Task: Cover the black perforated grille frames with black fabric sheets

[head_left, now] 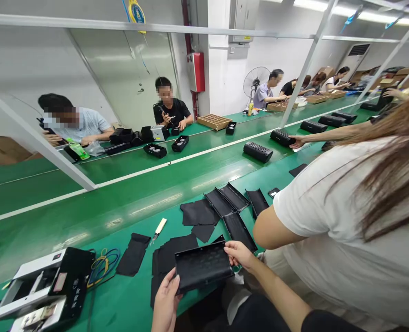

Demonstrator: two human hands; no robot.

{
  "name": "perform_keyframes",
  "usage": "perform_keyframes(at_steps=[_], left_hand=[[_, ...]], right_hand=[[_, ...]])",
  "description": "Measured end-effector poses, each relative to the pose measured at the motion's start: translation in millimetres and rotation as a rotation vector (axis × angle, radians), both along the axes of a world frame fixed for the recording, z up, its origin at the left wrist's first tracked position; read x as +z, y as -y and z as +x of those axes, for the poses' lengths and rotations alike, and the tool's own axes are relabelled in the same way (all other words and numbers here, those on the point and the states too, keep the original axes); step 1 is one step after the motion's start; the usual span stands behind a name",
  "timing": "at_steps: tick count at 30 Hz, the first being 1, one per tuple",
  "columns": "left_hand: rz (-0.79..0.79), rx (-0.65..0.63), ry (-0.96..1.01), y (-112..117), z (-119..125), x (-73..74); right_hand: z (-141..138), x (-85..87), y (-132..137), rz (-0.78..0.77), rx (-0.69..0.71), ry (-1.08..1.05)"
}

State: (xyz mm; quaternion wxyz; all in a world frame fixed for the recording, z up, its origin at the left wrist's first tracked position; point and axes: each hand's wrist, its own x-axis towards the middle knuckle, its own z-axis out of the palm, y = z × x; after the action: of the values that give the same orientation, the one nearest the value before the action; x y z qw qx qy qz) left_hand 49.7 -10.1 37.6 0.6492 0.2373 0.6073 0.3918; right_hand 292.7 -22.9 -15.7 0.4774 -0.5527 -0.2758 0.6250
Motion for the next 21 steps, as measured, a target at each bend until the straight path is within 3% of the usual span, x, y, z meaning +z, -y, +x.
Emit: perform_keyframes(at_steps=[5,12,17,21], left_hand=[[0.038,0.003,0.093,-6.9,9.7,4.6],[0.060,-0.069,0.105,-8.7,17.4,14.8],[0.044,-0.158,-0.051,-7.5,22.2,-1.1],[0.131,-0.423,-0.267,-5.7,40.6,-15.3]], right_hand=[[-0.9,-5.4,-2.0,0.016,-0.054,-0.082],[5.0,-6.4,-6.6,0.027,-0.280,-0.221],[14.1,-15.1,2.1,0.017,-0.462,-0.243],[22.7,-21.3,16.7,0.017,-0.585,-0.220]])
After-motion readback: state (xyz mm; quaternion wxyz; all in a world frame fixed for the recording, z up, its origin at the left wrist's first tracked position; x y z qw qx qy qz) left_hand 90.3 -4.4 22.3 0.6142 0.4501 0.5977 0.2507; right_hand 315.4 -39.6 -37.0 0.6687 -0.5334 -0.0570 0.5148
